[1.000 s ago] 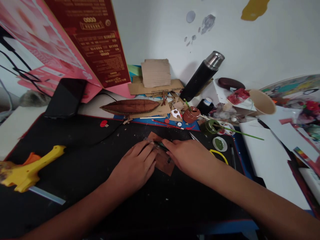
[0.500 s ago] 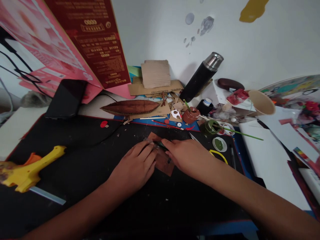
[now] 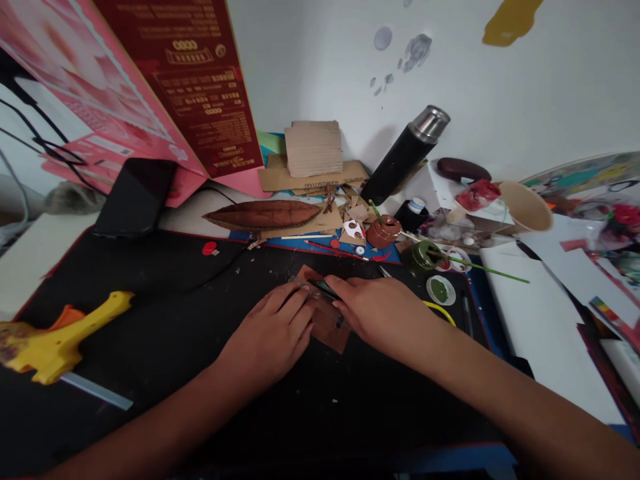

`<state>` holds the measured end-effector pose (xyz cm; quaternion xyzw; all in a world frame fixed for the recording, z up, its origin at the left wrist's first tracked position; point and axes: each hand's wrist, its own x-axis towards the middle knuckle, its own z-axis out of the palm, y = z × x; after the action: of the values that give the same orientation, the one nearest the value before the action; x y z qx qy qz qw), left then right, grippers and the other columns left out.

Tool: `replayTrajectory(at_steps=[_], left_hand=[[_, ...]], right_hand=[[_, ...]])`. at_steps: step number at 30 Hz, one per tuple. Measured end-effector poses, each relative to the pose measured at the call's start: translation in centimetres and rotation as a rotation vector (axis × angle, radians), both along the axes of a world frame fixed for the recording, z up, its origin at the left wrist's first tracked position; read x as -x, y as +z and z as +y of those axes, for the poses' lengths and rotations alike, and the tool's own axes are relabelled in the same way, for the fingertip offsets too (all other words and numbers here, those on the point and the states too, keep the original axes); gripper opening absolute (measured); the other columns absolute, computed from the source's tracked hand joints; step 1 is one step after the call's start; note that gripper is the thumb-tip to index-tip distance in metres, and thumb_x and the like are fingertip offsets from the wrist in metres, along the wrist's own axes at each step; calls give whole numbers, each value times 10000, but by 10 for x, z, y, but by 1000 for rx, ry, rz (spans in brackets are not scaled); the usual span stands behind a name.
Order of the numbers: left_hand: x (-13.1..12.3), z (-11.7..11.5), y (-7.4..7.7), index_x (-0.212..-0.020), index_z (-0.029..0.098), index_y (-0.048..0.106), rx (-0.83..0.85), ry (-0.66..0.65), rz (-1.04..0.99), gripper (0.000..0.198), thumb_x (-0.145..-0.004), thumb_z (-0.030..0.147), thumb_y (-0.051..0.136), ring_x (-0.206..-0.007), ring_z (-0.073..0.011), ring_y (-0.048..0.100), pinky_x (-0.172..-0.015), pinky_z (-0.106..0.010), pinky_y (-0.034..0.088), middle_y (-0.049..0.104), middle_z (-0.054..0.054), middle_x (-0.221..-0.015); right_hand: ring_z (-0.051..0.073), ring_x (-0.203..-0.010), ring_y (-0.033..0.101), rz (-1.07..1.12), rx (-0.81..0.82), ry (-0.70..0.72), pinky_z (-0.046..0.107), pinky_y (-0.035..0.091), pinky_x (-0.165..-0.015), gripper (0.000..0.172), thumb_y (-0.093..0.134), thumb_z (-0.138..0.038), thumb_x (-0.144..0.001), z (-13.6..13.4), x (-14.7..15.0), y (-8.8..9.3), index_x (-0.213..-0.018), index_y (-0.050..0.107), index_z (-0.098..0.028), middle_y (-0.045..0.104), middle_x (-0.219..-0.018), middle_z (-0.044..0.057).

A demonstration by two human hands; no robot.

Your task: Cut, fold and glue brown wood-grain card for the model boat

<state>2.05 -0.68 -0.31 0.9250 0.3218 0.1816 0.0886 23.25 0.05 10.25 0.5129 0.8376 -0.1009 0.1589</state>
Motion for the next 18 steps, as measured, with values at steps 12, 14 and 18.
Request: replayTrajectory(at_steps=[12,14,18], left_hand=[[0,0,1,-1288,112,679,-17,2,16,336,-1042,253,499,-1315,-333,574,-1109,-496,505,692,-149,-1339],[0,0,1,-1290,106,678,-12,-1,19,339,-1044,251,497,-1320,-333,571,-1120,-496,498,690,-153,-1339],[1,1,1,-1293,103,677,-7,-5,12,339,-1037,249,509,-1327,-334,565,-1125,-506,495,687,-155,-1342]], right_hand=[[257,-823,752,7,16,-7,338,405,-612,339,541,-186,-1033,0,2,-7,-1360,614,-133,786,-1004,109],[250,-813,750,13,9,-4,334,403,-608,354,540,-186,-1033,0,3,-7,-1376,604,-132,787,-1002,110],[250,-813,749,-1,22,-3,336,404,-602,376,545,-187,-1029,1,4,-6,-1398,591,-132,785,-1001,108]])
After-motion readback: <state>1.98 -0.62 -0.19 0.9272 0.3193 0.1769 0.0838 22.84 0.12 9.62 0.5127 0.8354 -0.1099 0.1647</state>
